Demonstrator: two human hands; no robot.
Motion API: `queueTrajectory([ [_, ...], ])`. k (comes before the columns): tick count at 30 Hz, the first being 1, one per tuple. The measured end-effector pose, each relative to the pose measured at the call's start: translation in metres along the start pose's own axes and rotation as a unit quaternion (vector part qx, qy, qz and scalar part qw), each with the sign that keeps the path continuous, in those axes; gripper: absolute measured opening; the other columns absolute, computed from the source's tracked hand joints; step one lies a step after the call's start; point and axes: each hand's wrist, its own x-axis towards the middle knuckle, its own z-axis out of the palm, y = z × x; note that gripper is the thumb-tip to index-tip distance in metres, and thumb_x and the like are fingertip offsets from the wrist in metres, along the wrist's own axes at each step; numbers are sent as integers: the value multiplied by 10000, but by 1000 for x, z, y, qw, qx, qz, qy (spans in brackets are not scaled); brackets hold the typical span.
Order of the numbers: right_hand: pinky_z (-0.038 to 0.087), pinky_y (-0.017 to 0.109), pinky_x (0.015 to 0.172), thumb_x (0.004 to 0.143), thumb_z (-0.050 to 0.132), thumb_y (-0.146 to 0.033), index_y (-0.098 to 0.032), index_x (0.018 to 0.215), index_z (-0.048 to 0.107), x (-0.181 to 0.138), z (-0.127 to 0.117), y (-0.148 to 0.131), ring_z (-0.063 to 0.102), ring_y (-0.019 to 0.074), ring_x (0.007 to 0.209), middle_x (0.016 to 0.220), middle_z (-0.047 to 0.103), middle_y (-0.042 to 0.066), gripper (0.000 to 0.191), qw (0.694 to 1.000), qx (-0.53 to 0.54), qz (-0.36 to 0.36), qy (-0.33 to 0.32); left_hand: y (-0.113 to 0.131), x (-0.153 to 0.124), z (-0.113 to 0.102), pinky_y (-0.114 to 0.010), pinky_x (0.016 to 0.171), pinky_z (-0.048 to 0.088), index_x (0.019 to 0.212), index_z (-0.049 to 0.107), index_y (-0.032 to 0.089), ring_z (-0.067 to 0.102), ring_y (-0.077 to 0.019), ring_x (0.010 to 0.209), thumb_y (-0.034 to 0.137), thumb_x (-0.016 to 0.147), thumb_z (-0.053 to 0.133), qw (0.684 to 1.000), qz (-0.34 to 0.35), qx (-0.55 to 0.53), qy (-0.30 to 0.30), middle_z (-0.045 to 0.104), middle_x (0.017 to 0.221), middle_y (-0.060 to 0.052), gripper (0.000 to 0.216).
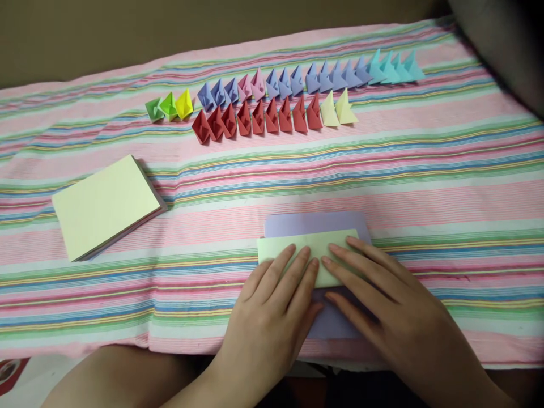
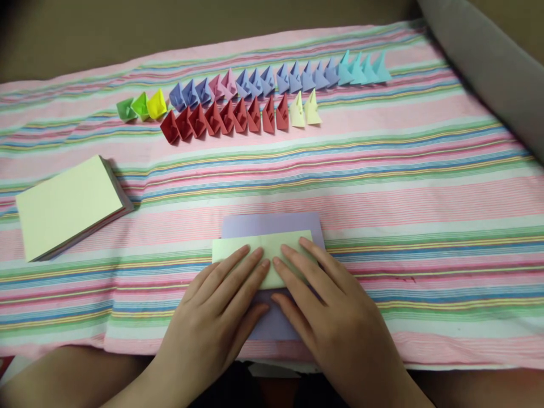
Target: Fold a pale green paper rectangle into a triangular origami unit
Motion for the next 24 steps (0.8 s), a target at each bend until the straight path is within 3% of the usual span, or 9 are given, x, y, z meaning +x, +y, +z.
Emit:
queueTrajectory([
  [24,506,470,969,886,561,-206,-98,1198,621,3,1,-1,515,299,1227,1225,642,125,336,1000,-15,5,9,-2,3,1,-381,983,381,1313,510,155,446,-236,1275,269,937,426,999,15,28,-20,454,1437,-19,401],
])
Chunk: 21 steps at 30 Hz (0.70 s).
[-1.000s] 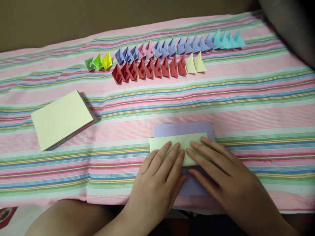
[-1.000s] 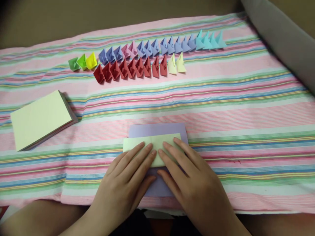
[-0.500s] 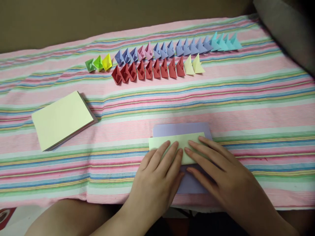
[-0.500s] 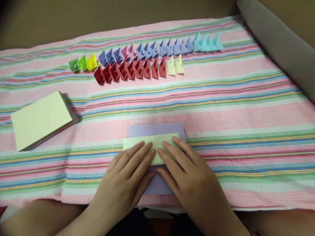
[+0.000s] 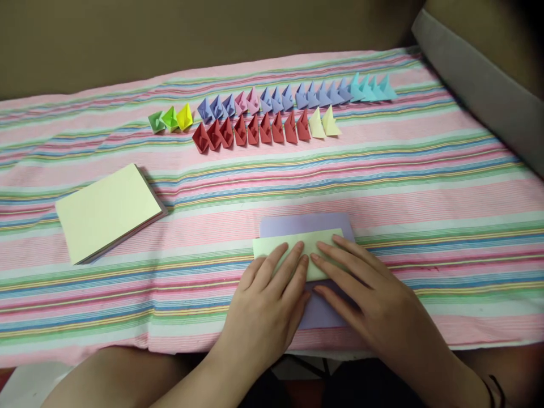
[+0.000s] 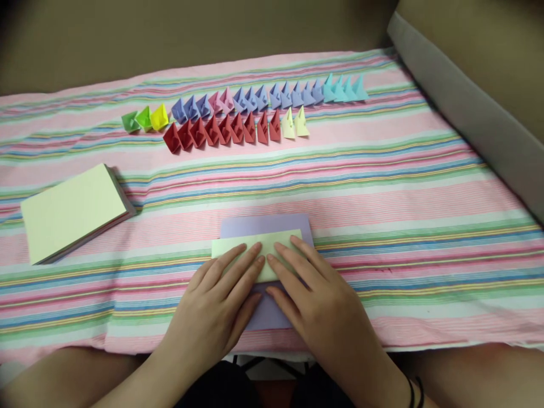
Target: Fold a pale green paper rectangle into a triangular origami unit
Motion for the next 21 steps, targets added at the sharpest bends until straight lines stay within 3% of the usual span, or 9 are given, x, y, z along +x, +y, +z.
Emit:
queueTrajectory([
  [21,494,463,991,891,556,-207,-120,1206,617,-1,1,-1,504,284,1242,1238,634,116,333,1000,11,16,0,1,-1,1,-396,964,413,1304,518,147,468,-247,1263,283,930,441,1000,-3,9,7,478,1417,-42,406],
])
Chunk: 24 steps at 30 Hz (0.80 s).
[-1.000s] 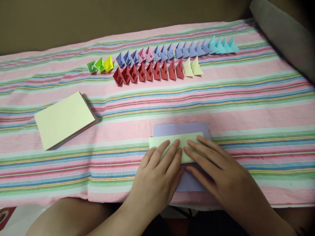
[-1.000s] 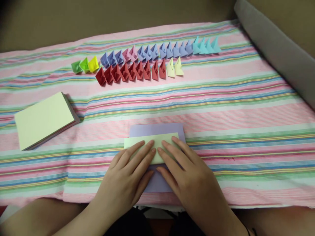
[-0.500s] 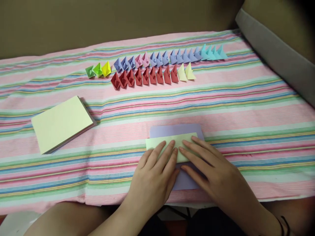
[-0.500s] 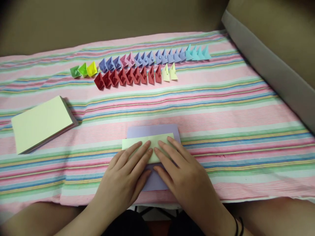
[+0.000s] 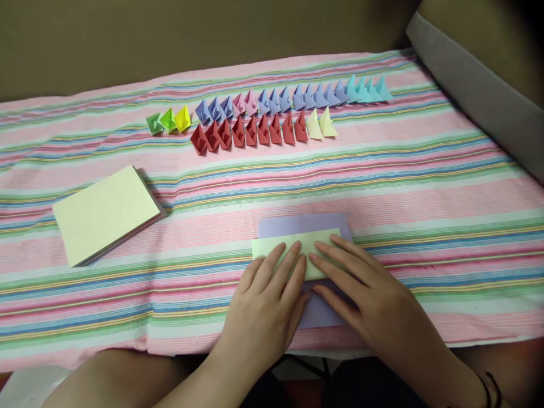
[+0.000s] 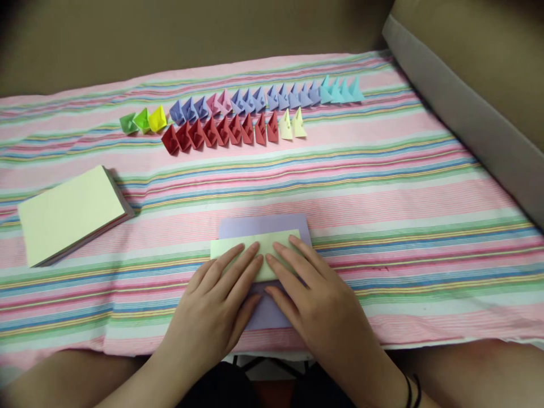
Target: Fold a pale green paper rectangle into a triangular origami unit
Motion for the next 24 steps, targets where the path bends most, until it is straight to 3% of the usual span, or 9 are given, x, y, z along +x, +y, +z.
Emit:
queueTrajectory([
  [17,484,480,991,890,542,-210,-113,1193,621,0,2,3,500,287,1241,1207,645,131,328,1000,12,-2,-6,-4,8,-6,-445,929,445,1266,541,127,466,-284,1223,361,919,447,998,-12,-55,-33,470,1422,-94,429],
  [24,476,504,984,886,549,-292,-166,1204,610,2,-1,3,504,284,1231,1215,637,112,347,999,24,14,-27,-16,19,-14,-431,899,476,1133,622,191,519,-229,1109,232,944,408,989,-25,-134,-49,589,1295,-62,288],
])
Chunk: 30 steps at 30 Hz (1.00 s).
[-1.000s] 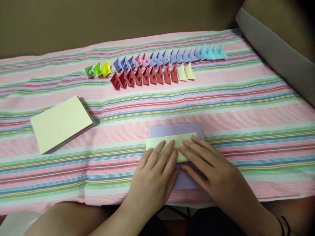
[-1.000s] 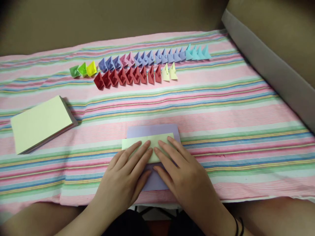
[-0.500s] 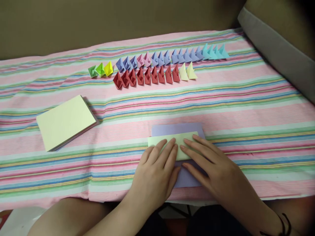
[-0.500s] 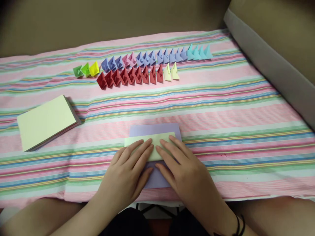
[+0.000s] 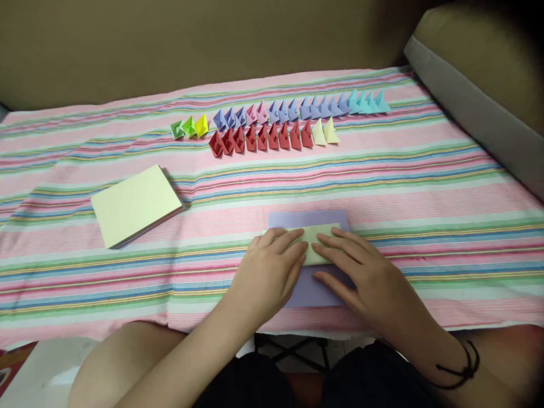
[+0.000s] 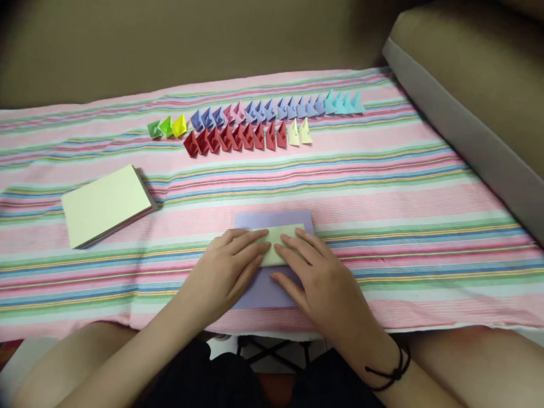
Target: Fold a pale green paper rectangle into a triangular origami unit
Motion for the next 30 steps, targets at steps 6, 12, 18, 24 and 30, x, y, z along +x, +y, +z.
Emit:
queueTrajectory([
  [6,462,505,981,905,522,-299,-162,1121,642,6,-2,-2,525,282,1178,1166,654,103,283,1000,2,3,5,-8,14,-3,-380,867,496,962,681,178,559,-206,982,200,942,413,999,2,-36,-4,680,1085,-54,269],
  [12,451,486,987,932,466,-264,-155,1089,659,9,-4,-4,520,265,1158,1141,661,99,272,1000,8,9,-8,-16,27,-2,-341,842,498,859,712,194,597,-196,922,168,859,554,999,4,-41,-9,697,906,-41,161],
  [18,419,457,1021,941,429,-212,-158,1077,667,9,-6,-4,507,248,1164,1145,656,85,279,1000,22,6,-16,-15,32,0,-319,795,486,813,712,188,591,-194,867,165,818,612,999,-21,-40,8,686,847,-30,102],
  [24,405,436,1030,943,417,-212,-133,1088,667,8,-4,-3,495,249,1156,1144,654,94,300,1000,28,5,-11,-11,28,-2,-326,802,466,877,697,193,566,-216,915,266,771,701,999,-24,-20,-6,678,888,-27,129],
  [30,402,432,1029,943,418,-220,-105,1092,669,8,-3,-2,484,260,1156,1137,653,105,313,999,30,9,-12,-7,26,-7,-326,814,467,952,674,190,554,-223,951,287,750,723,999,-27,-9,-35,670,941,-29,229],
])
